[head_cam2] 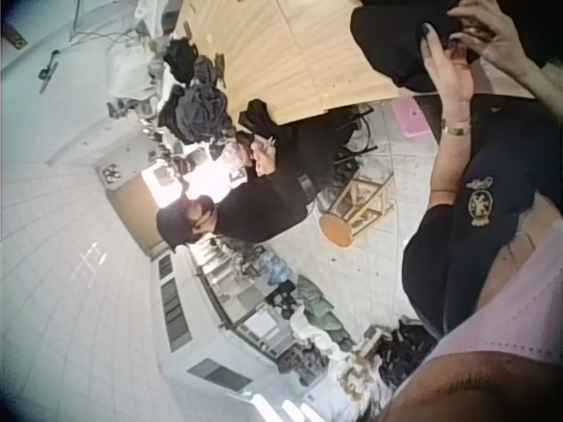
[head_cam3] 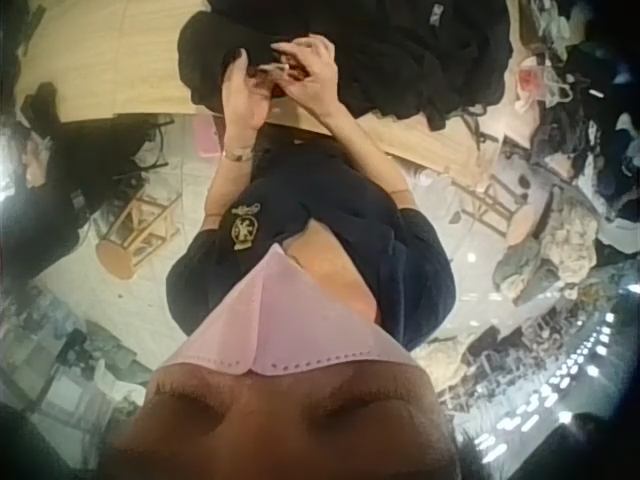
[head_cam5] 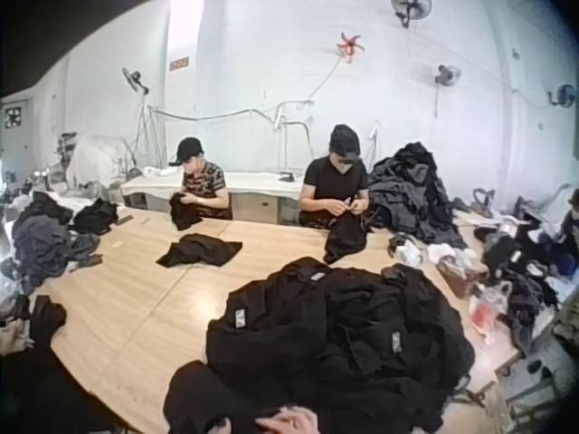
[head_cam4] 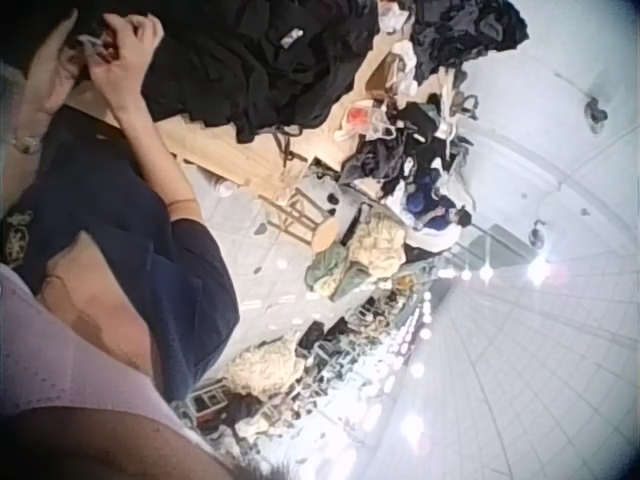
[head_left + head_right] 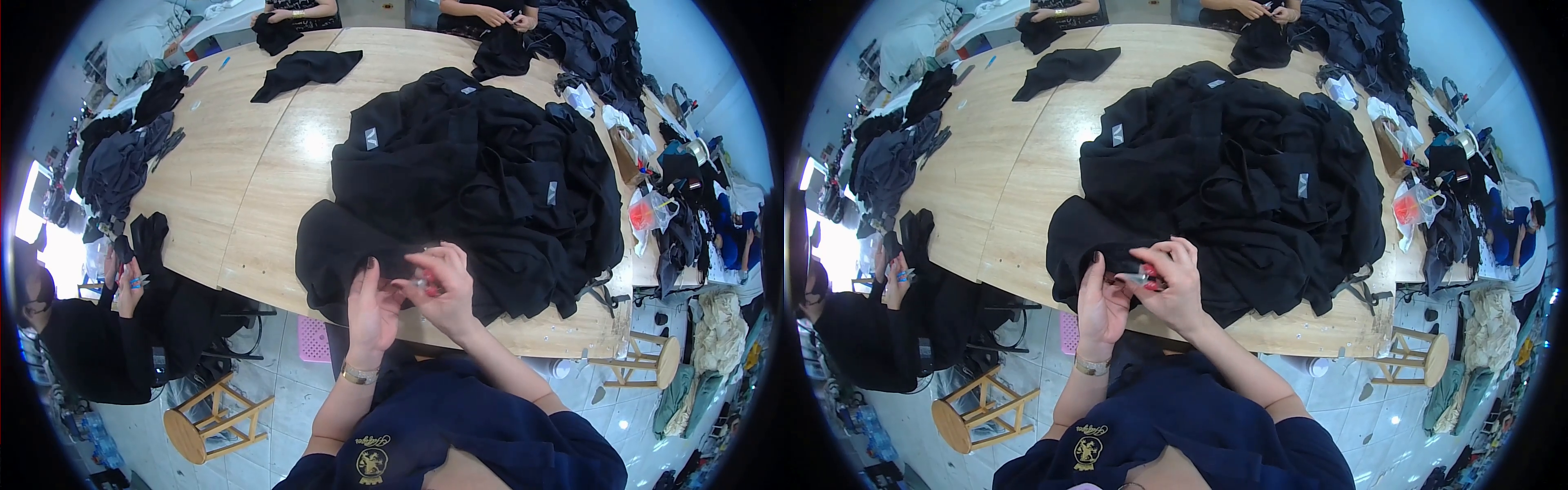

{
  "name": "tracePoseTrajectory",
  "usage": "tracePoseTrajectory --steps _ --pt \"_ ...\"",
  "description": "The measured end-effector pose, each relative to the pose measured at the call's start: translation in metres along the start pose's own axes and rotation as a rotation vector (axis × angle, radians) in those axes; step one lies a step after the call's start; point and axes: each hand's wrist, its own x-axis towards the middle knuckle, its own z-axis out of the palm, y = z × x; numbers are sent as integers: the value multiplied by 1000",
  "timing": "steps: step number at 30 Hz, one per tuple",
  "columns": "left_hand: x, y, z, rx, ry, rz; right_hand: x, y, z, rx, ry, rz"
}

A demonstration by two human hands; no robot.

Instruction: Trimming loose threads or tags from black garments using small snips.

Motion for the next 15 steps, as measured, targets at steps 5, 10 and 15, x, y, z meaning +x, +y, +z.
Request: tracePoseTrajectory --steps 5,10,15 --pt "0 2 6 30 -1 -14 -6 -4 1 -50 37 -248" --pt "2 10 12 -50 3 -50 -14 -4 -8 94 12 -254" --pt "0 11 11 -57 -28 -34 -7 2 -16 197 -154 202"
